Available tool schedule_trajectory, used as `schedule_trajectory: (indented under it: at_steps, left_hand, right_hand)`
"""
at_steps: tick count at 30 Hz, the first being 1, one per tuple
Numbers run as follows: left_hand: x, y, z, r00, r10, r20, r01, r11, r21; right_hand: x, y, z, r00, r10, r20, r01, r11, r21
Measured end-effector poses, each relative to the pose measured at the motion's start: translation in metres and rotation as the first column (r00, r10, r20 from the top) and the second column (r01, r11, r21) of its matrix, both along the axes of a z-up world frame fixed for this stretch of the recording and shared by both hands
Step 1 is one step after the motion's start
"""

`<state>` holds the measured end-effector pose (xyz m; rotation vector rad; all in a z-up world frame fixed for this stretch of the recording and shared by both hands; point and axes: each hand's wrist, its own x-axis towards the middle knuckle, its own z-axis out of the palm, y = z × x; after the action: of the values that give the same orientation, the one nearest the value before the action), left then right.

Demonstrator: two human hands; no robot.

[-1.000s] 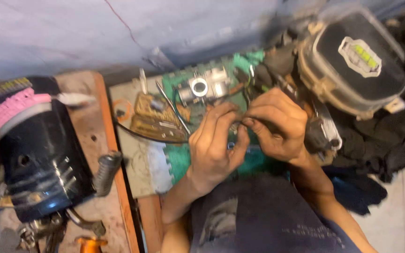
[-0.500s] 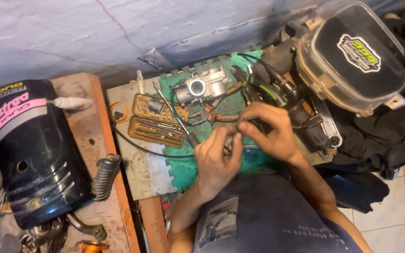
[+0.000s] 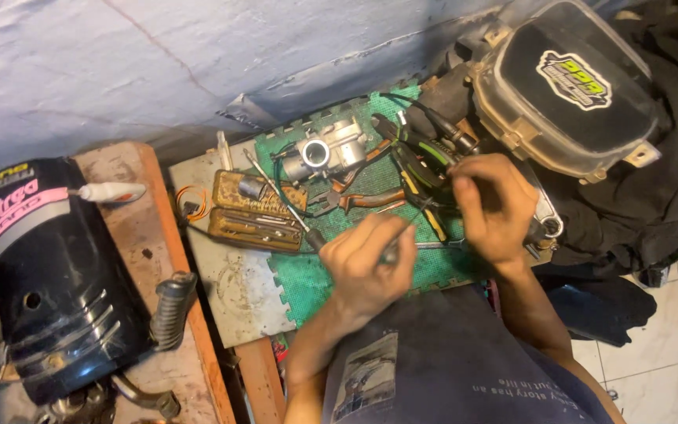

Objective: The person assembles a carburetor by hand, inserting a spring and a metal rod into the body. They then attach a black hose to the assembly and use a screwdriver to tighten a screw on the side of the carburetor.

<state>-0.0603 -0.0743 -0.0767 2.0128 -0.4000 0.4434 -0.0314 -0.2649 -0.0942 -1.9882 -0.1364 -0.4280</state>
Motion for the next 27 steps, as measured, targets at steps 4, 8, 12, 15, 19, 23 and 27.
schedule_trajectory:
  at_steps: [4,8,12,15,19,23,27]
  left_hand:
    - [-0.022,0.008,0.011,0.997,0.039,-0.059,-0.034,0.996,0.084]
    - [-0.052,0.032,-0.005,0.966,0.099,-0.238,-0.069,0.989,0.13]
    - [-0.057,0.027,-0.019,0.946,0.11,-0.304,-0.08,0.991,0.111]
    - [-0.061,0.036,-0.05,0.945,0.142,-0.295,-0.129,0.99,0.062]
    - [-0.065,0.059,-0.06,0.863,0.188,-0.469,-0.212,0.977,0.002]
    - [-0.053,0.063,-0.042,0.858,0.295,-0.421,-0.306,0.951,0.043]
    - [-0.021,0.063,-0.021,0.907,0.303,-0.292,-0.296,0.953,0.069]
  right_hand:
    - [0.005,-0.003,0.005,0.936,0.352,0.01,-0.352,0.936,-0.032]
    - [0.018,0.015,0.02,0.781,0.551,-0.295,-0.586,0.809,-0.041]
    - [0.026,0.038,0.025,0.549,0.768,-0.331,-0.791,0.605,0.091]
    - [0.034,0.045,0.005,0.542,0.752,-0.376,-0.801,0.597,0.039]
    - [0.032,0.041,0.007,0.684,0.63,-0.367,-0.685,0.728,-0.026]
    - [0.026,0.03,0.013,0.854,0.462,-0.238,-0.498,0.858,-0.125]
    - [0.025,0.004,0.022,0.952,0.304,-0.022,-0.304,0.944,-0.127]
